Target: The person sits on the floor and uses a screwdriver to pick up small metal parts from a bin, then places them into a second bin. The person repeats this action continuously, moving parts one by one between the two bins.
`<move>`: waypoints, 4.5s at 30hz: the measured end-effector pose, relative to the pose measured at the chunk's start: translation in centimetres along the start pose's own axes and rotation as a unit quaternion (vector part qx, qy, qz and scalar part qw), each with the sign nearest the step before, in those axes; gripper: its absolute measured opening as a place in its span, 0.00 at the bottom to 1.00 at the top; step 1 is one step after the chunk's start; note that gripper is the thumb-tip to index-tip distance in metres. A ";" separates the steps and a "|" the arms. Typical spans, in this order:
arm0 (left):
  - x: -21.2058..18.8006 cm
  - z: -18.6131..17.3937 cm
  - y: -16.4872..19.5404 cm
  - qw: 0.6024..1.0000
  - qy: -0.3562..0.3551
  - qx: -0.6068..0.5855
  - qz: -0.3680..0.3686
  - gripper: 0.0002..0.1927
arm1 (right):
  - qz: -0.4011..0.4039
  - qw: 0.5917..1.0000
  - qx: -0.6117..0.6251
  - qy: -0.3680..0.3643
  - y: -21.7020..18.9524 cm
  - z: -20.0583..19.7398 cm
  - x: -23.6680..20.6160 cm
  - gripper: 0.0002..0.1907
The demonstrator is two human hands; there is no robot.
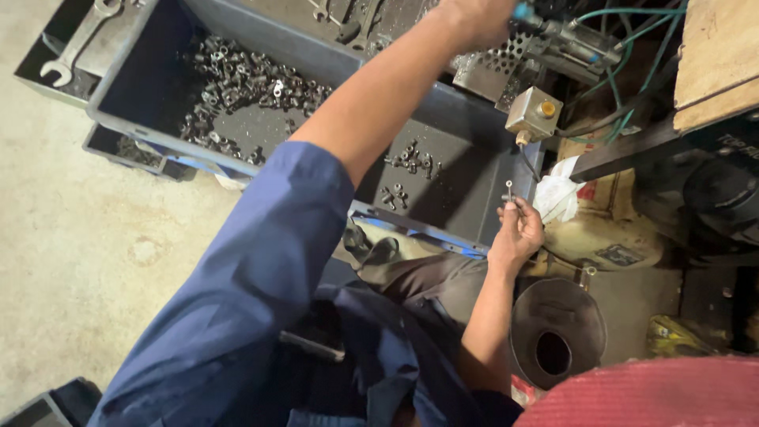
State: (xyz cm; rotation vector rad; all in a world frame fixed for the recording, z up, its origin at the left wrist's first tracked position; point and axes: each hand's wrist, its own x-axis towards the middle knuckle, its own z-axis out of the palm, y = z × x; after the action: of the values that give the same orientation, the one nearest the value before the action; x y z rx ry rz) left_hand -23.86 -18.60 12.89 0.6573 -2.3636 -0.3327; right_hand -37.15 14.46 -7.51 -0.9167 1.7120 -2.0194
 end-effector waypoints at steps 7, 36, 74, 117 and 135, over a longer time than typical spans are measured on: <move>-10.0 -0.5 -2.1 0.988 0.013 -0.154 -0.025 0.07 | 0.016 1.000 -0.006 0.022 0.2 -0.3 0.2 0.10; -31.1 -0.8 2.4 0.997 -0.068 0.002 -0.043 0.33 | 0.154 0.942 0.290 0.067 -3.1 27.4 21.7 0.13; -31.7 -0.5 3.6 0.996 -0.072 0.003 -0.060 0.30 | -0.295 0.821 -0.480 -0.095 -7.8 10.1 12.4 0.24; -29.6 -2.6 -15.9 0.900 -0.273 0.257 -0.224 0.09 | -0.209 0.881 -0.425 -0.018 -2.3 6.4 -4.4 0.43; -29.6 -2.0 -14.2 0.892 -0.275 0.300 -0.195 0.10 | -0.223 0.879 -0.421 -0.023 -3.2 6.0 -4.4 0.37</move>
State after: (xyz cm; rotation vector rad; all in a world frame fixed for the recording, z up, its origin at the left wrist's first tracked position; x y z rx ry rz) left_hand 2.25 -14.85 -6.80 1.5091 -2.8817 0.0815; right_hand -29.44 13.45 -5.13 -1.7357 2.5845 -1.3791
